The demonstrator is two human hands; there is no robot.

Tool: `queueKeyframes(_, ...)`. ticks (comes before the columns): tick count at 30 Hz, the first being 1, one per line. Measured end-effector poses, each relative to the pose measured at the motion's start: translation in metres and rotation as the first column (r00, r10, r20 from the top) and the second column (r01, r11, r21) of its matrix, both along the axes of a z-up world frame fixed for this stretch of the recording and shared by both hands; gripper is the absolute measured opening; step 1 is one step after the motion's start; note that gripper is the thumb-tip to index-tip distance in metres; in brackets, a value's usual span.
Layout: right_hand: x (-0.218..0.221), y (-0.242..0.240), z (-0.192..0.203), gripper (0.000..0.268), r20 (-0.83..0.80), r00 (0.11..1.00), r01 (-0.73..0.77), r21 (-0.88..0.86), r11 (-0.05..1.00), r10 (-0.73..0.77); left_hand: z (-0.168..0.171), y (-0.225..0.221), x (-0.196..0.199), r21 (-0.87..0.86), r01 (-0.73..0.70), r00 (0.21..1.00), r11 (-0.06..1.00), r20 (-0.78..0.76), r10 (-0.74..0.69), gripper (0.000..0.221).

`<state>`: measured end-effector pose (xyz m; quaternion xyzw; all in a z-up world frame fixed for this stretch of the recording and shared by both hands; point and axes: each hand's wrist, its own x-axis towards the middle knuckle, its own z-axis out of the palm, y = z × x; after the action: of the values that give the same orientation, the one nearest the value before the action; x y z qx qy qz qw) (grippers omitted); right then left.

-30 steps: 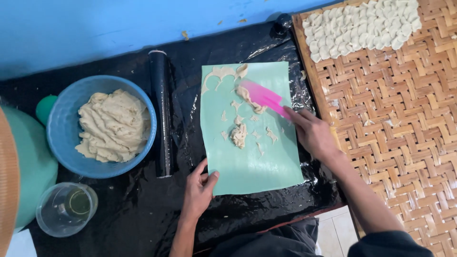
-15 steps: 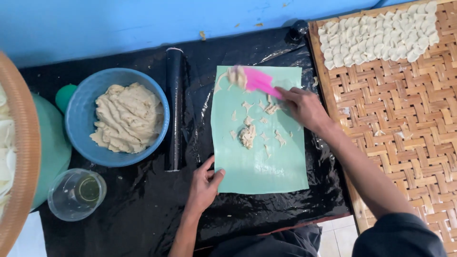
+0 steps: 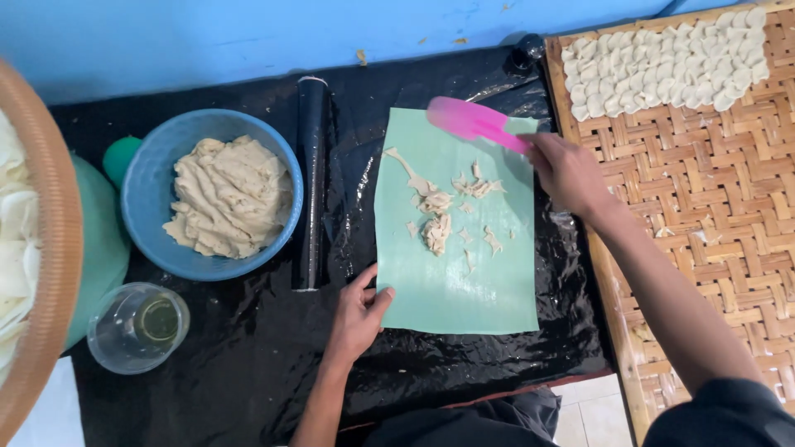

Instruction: Spreading and rolling dough onto a mat to form thin crackers.

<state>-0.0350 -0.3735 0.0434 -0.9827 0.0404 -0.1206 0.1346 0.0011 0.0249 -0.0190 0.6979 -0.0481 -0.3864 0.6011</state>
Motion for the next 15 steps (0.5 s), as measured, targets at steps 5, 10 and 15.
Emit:
queueKeyframes(5, 0.054, 0.02, -0.002, 0.025, -0.064, 0.983, -0.17, 0.053, 0.984, 0.173, 0.004, 0.0, 0.0, 0.0, 0.003, 1.0, 1.0, 0.016, -0.003, 0.056)
queueKeyframes(10, 0.029, 0.031, 0.022, 0.025, -0.261, 0.92, -0.262, 0.14, 0.955, 0.291, 0.002, 0.001, 0.001, -0.003, 0.009, 1.0, 1.0, -0.023, -0.009, 0.056)
queueKeyframes(15, -0.064, 0.009, 0.039, 0.021, -0.132, 0.985, -0.105, 0.056, 0.993, 0.111, 0.005, -0.004, 0.005, 0.026, -0.012, 0.998, 1.0, -0.067, 0.013, 0.053)
